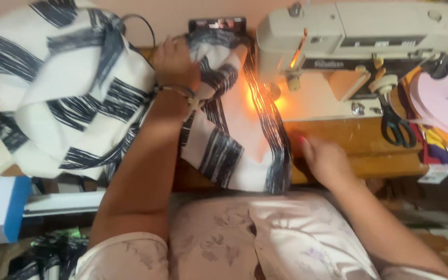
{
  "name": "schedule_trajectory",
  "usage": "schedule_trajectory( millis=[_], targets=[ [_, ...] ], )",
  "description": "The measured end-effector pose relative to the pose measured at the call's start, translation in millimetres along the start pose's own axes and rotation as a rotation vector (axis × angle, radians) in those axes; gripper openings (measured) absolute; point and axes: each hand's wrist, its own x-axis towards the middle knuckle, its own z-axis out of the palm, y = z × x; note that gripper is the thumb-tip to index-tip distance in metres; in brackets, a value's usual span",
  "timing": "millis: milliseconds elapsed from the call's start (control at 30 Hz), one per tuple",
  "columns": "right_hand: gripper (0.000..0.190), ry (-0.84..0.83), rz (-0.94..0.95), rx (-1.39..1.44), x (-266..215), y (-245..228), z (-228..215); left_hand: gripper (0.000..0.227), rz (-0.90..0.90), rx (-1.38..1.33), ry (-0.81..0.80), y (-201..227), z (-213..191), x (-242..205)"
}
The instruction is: Sewing and trimming fabric using a sewing machine and scissors
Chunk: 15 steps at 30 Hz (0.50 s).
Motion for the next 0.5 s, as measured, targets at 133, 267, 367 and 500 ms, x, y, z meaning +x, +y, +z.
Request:
schedule_trajectory(
  millis=[133, 267, 367, 500],
  targets=[
    [0.034, -0.077, 0.336, 0.134, -37.6, 116.0, -7.4, 0.060, -0.244, -0.100, -0.360, -49.1, 43.0, -6.9],
    [0.034, 0.091, 0.404, -0.026, -76.3, 183.7, -38.1, 0.035, -0.101, -0.219, -0.248, -37.6, 0.9, -4.5],
    [0.027, 0.151, 0.311, -0.001, -86.3, 191.8, -51.3, 0.034, 0.104, -0.341, 0.108, -6.1, -92.9, 7.5],
    [0.025, 0.254, 0.141, 0.044, -93.0, 197.7, -62.5, 0.027, 0.167, -0.233, -0.164, 10.5, -203.5, -11.5]
  ],
)
